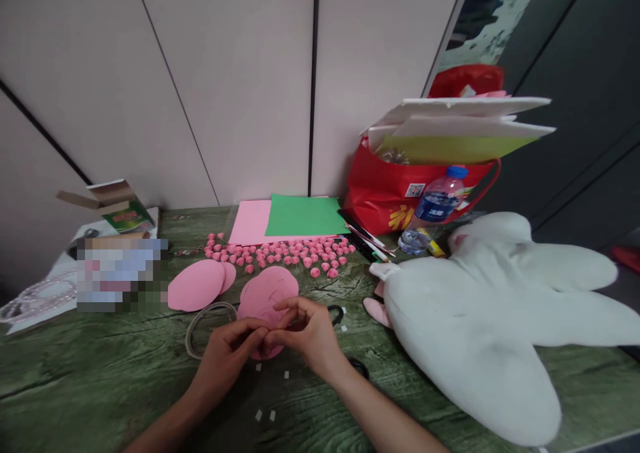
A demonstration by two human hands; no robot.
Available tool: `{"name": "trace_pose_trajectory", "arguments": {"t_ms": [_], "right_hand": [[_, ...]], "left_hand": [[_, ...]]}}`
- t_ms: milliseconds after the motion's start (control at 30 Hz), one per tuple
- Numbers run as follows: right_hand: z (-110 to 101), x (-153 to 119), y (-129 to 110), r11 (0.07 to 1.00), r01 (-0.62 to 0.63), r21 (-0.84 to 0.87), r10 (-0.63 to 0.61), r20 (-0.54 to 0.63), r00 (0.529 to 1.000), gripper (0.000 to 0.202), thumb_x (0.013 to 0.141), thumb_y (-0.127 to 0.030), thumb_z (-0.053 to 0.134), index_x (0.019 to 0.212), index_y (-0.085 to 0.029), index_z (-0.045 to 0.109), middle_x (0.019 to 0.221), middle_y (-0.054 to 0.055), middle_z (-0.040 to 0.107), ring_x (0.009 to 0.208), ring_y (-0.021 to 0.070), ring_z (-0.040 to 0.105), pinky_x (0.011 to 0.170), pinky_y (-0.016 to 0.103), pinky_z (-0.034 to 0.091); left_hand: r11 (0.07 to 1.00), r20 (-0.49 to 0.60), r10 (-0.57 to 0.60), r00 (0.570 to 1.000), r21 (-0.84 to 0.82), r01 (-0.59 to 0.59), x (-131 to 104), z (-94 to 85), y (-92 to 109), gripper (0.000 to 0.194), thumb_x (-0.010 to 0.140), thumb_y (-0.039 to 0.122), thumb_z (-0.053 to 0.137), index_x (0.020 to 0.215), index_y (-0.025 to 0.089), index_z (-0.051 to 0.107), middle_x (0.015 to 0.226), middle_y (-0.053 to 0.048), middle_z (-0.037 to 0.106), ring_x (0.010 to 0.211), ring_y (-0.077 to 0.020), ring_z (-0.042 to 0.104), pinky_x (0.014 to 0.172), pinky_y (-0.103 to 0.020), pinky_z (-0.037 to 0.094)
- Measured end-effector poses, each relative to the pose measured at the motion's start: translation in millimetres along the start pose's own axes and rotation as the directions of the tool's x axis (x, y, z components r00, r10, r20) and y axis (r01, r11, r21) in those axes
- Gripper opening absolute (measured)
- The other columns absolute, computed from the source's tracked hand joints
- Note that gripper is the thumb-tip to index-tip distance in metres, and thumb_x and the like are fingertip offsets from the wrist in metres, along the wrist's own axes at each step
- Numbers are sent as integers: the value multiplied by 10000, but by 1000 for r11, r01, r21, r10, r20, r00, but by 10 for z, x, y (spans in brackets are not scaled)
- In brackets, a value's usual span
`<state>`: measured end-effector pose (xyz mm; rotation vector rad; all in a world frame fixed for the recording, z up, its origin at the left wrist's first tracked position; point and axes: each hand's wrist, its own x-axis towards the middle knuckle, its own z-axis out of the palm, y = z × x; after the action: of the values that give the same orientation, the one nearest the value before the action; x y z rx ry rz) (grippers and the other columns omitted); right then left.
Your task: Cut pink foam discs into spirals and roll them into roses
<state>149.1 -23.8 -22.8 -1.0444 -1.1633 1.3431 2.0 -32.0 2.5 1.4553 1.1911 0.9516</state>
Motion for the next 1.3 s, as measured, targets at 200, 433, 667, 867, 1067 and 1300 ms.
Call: {"name": "trace_pose_trajectory", "arguments": {"t_ms": [200, 433, 667, 867, 1067, 1300], "right_hand": [[-9, -1, -27, 998, 13, -63, -11, 25, 1000, 429, 433, -265, 811, 807, -173, 624, 512, -69, 544, 476, 87, 497, 475, 199, 402], [-27, -1, 15, 987, 44, -152, -27, 111, 993, 318, 504, -241, 771, 784, -160, 644, 513, -68, 489, 474, 71, 428, 445, 180, 344], [-5, -42, -26, 908, 261, -328, -189, 238, 953, 303, 577, -203, 718, 867, -189, 631, 650, -27, 512, 582, 106, 458, 499, 201, 350], [-27, -64, 19, 760, 476, -444, -334, 362, 870, 554, 571, -182, 714, 1089, -248, 529, 836, 9, 507, 677, 137, 496, 546, 221, 391], [-18, -125, -11, 653, 534, -537, -332, 430, 840, 848, 443, -376, 816, 1187, -285, 419, 945, 26, 489, 775, 172, 511, 631, 266, 422], [-19, -118, -7, 719, 515, -466, -404, 323, 856, 735, 429, -422, 809, 1073, -235, 508, 880, 24, 541, 740, 163, 539, 601, 247, 439]], "left_hand": [[995, 58, 66, 996, 75, -70, 5, -20, -8, 209, 733, 287, 544, 634, 164, 681, 595, -22, 652, 568, -147, 554, 552, -210, 427], [986, 166, 150, 975, 49, -160, -5, -31, -40, 222, 777, 281, 519, 703, 154, 684, 719, -55, 652, 677, -168, 581, 618, -234, 431], [987, 235, 129, 963, 59, -147, -23, -24, -50, 138, 724, 223, 586, 704, 168, 712, 725, -59, 673, 706, -183, 596, 667, -262, 433], [998, 333, 62, 941, 4, -67, -28, -31, -41, 107, 685, 213, 634, 649, 141, 706, 649, -31, 649, 638, -145, 557, 616, -225, 408], [991, 453, 5, 892, -120, 56, -3, -97, -86, 142, 684, 243, 644, 626, 122, 690, 645, -24, 631, 616, -125, 537, 594, -214, 395], [999, 314, 38, 949, -30, -30, -29, -28, -57, 153, 730, 197, 571, 616, 129, 647, 612, -2, 602, 586, -113, 510, 570, -200, 382]]}}
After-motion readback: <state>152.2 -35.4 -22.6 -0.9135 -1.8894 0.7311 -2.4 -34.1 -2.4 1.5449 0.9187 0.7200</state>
